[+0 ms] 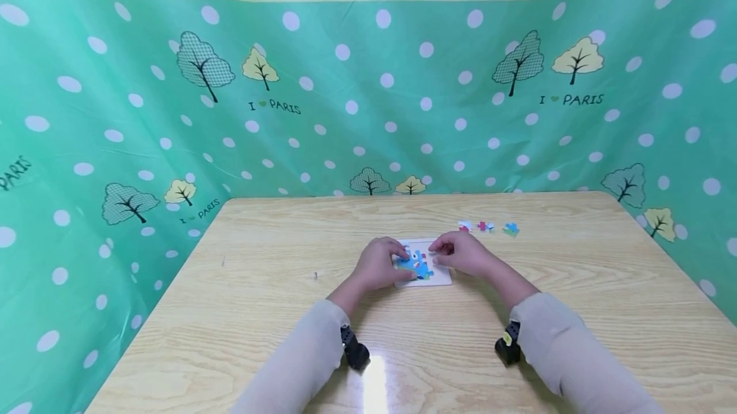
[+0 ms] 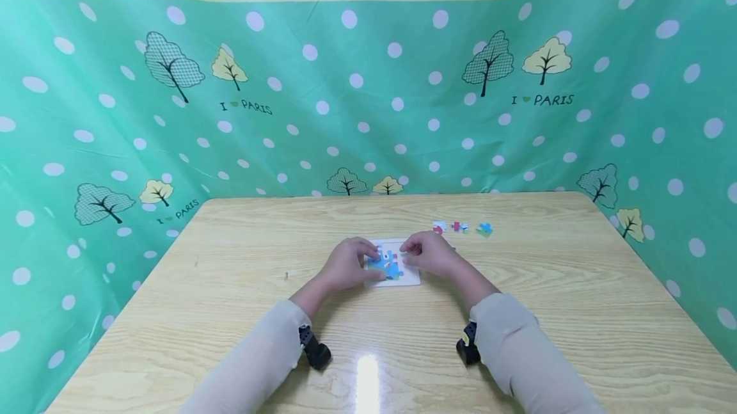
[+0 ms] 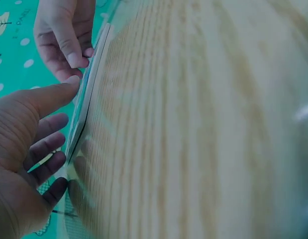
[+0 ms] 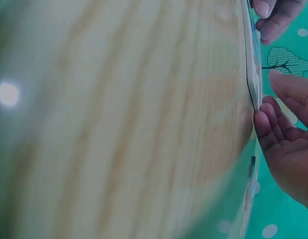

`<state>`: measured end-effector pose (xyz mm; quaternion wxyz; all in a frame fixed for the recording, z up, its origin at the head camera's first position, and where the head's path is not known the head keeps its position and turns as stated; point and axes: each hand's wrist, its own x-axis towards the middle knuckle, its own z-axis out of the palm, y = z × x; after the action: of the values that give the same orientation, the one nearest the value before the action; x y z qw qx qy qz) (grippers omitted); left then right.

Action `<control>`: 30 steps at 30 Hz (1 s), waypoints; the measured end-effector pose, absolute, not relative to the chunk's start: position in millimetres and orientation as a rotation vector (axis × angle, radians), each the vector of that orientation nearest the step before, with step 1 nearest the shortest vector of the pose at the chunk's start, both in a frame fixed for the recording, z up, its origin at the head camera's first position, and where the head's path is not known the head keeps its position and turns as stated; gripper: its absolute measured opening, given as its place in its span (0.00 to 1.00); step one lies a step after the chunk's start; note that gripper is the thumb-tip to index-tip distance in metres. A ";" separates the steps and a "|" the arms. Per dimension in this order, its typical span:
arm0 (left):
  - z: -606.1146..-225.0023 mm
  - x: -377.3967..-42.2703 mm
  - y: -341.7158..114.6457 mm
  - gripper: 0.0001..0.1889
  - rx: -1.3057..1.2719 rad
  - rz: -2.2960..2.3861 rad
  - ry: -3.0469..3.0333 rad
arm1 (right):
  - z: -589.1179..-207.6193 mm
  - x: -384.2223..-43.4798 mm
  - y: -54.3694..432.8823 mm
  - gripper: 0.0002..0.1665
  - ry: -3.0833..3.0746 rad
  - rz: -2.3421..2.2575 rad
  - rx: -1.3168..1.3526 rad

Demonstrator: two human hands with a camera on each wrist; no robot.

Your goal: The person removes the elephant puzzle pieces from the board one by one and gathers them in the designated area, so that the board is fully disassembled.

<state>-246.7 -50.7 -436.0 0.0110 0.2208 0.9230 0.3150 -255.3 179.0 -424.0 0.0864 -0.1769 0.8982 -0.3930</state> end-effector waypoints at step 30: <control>-438.6 -255.0 -45.0 0.21 0.600 0.957 2.902 | -418.5 -271.2 166.3 0.19 2.576 -1.057 -0.584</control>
<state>-255.0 -45.0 -438.6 0.0139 0.1927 0.9318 0.3074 -271.2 166.3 -418.5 0.1479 -0.2031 0.8955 -0.3674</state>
